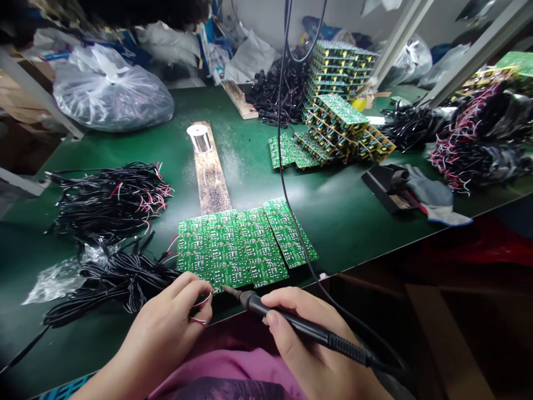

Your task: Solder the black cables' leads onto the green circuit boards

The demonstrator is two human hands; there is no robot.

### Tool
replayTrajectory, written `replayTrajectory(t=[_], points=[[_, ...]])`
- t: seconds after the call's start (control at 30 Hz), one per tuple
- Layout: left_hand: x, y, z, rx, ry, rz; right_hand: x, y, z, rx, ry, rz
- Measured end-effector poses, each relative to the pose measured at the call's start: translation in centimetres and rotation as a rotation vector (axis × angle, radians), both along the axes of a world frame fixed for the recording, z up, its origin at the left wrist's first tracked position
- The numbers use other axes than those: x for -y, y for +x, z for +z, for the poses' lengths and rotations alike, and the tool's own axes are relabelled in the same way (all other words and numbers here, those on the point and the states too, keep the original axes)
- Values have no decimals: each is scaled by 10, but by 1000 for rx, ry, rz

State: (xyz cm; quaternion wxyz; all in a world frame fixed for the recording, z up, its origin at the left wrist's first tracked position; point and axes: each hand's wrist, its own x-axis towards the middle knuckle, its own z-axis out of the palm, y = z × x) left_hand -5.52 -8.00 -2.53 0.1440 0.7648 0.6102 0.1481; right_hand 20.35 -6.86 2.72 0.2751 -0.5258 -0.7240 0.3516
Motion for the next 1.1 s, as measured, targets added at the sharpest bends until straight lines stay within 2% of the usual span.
replayTrajectory(t=[0.27, 0.7, 1.1], points=[[2, 0, -1, -6, 25, -1, 0, 1, 1, 24, -8, 18], [2, 1, 0, -40, 9, -6, 7, 4, -4, -164, -18, -92], [1, 3, 0, -40, 28, -8, 6, 2, -2, -134, 39, -82]])
